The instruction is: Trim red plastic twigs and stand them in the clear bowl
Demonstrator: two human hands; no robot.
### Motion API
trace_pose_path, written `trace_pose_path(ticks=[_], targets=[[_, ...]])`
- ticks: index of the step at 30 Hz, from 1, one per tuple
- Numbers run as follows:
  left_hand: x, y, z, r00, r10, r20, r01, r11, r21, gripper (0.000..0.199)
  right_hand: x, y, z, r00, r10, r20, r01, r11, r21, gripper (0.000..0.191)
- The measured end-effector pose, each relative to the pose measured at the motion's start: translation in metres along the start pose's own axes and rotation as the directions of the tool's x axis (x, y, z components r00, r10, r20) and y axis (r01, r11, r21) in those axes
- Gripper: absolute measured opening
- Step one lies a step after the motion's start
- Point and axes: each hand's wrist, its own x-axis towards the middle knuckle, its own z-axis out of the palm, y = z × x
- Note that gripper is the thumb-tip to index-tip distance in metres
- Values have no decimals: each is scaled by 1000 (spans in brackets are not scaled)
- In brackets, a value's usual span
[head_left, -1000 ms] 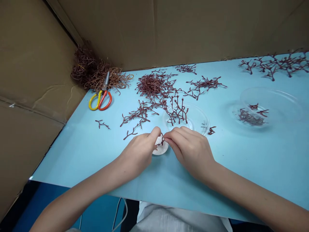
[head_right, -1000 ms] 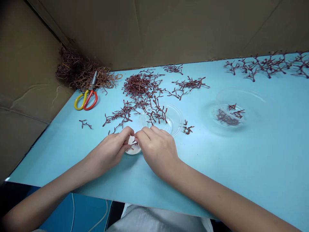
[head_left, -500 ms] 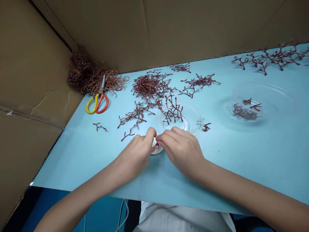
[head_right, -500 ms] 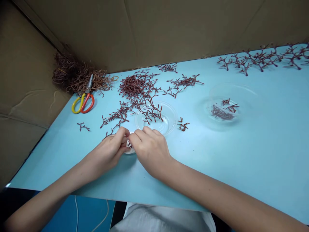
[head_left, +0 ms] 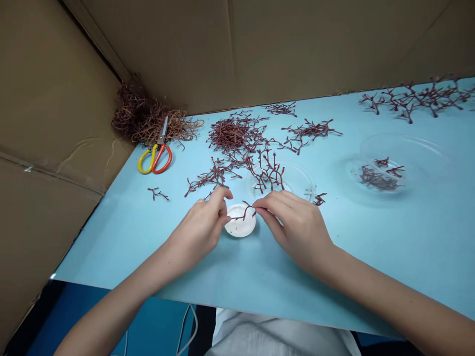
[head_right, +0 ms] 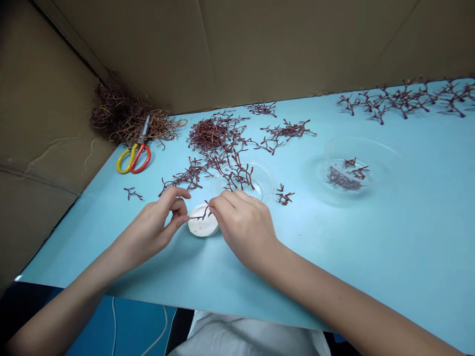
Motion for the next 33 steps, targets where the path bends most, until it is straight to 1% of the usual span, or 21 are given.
trace_pose_path(ticks=[3,5,9,12,15,17,21,23,26,33], targets=[[2,-7,-1,996,14,-89,-11,999,35,13,0,2,-2,999,21,45,-23,999,48,22],[2,-12,0,992,28,-122,-22,998,50,7,0,2,-3,996,32,86,-38,997,65,21],[0,-17,5,991,58,-119,-54,998,37,12,-2,0,-3,985,40,166,-51,997,61,19],[-1,-18,9,992,64,-111,-63,998,16,13,-4,-1,-3,981,23,191,-30,999,32,21],[-2,-18,12,991,64,-117,-65,998,-5,12,-6,-1,-2,977,-26,209,18,999,38,23],[-2,-19,13,990,75,-123,-78,997,-17,12,-8,-2,-1,974,-82,210,77,997,28,26],[-4,-22,17,974,154,-163,-158,987,-11,13,-8,-6,1,960,-216,175,234,969,-84,37],[-5,-23,19,964,195,-182,-196,981,12,13,-8,-8,1,948,-266,173,287,952,-108,40],[-4,-24,19,958,223,-181,-217,975,51,13,-7,-10,2,937,-304,173,324,941,-100,39],[0,-26,19,956,243,-167,-223,967,126,13,-7,-10,9,922,-356,151,375,918,-127,36]])
